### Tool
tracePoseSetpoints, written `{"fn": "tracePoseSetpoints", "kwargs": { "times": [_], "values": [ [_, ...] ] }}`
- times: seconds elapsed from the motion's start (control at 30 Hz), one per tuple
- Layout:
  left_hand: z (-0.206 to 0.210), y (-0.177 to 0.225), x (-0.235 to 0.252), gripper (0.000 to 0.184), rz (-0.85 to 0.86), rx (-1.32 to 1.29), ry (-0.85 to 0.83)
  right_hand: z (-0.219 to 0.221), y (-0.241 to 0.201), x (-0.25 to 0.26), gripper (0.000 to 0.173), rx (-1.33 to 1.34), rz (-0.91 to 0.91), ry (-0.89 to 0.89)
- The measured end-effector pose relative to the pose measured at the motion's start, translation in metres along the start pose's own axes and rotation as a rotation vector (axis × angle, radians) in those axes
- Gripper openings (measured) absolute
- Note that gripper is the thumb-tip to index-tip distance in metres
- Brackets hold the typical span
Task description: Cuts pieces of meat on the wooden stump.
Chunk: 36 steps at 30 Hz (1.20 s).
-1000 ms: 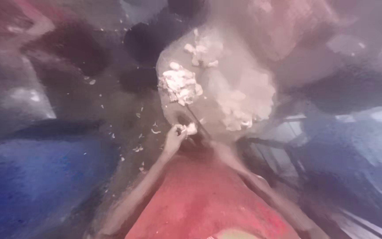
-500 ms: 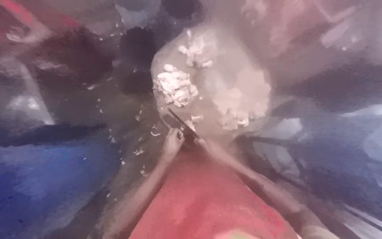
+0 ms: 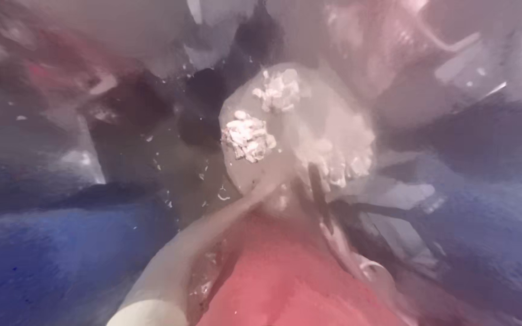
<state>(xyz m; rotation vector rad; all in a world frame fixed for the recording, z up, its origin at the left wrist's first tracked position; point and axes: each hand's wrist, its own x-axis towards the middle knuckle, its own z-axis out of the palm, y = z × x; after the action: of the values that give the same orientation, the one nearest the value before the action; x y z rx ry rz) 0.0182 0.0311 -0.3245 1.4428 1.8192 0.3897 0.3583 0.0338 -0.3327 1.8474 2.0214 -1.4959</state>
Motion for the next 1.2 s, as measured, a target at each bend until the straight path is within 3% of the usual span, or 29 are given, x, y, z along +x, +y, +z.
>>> {"fn": "tracePoseSetpoints", "kwargs": {
  "times": [0.07,0.13,0.23,0.33,0.4,0.47,0.53,0.6,0.67,0.7,0.8,0.9,1.0,1.07,1.2],
  "values": [
    [-0.033,0.013,-0.008,0.035,-0.1,-0.098,0.017,0.003,-0.003,-0.002,0.051,0.039,0.038,0.016],
    [-0.066,0.01,-0.012,0.035,-0.231,-0.103,0.149,0.009,-0.003,-0.005,0.046,0.094,0.036,0.028],
    [-0.093,-0.042,0.021,0.051,-0.169,0.166,0.407,0.016,0.002,-0.003,0.046,0.124,-0.003,0.044],
    [-0.1,-0.075,0.053,0.068,-0.139,0.344,0.415,0.017,0.003,-0.001,0.049,0.12,-0.003,0.035],
    [-0.096,-0.057,0.05,0.065,-0.146,0.401,0.407,0.014,0.0,0.002,0.048,0.114,-0.053,0.032],
    [-0.077,-0.007,0.014,0.052,-0.147,0.373,0.308,0.006,-0.003,-0.002,0.047,0.073,-0.052,-0.009],
    [-0.035,0.022,-0.02,0.042,-0.167,0.255,-0.017,0.003,-0.003,0.0,0.045,0.021,-0.011,-0.061],
    [0.018,0.021,-0.034,0.045,-0.095,0.206,-0.269,0.003,-0.003,0.005,0.044,0.012,0.003,-0.091],
    [0.048,0.014,-0.035,0.039,-0.051,0.212,-0.292,0.0,-0.005,0.011,0.046,0.036,0.035,-0.101],
    [0.042,0.015,-0.029,0.035,-0.062,0.189,-0.277,0.0,-0.002,0.013,0.047,0.078,0.028,-0.097],
    [-0.03,0.031,0.006,0.038,-0.164,0.274,-0.26,-0.002,0.007,0.017,0.05,0.107,0.03,-0.147],
    [-0.113,0.059,0.065,0.039,-0.15,0.237,-0.191,-0.009,0.007,0.021,0.048,0.044,0.002,-0.157],
    [-0.184,0.148,0.109,0.039,-0.217,0.065,-0.14,-0.016,0.018,0.033,0.043,-0.048,-0.089,-0.256],
    [-0.201,0.182,0.148,0.04,-0.017,-0.077,0.022,-0.018,0.024,0.043,0.049,-0.128,-0.114,-0.283],
    [-0.205,0.243,0.205,0.056,0.307,-0.623,0.233,-0.039,0.003,0.038,0.057,-0.263,-0.116,-0.305]
  ]
}}
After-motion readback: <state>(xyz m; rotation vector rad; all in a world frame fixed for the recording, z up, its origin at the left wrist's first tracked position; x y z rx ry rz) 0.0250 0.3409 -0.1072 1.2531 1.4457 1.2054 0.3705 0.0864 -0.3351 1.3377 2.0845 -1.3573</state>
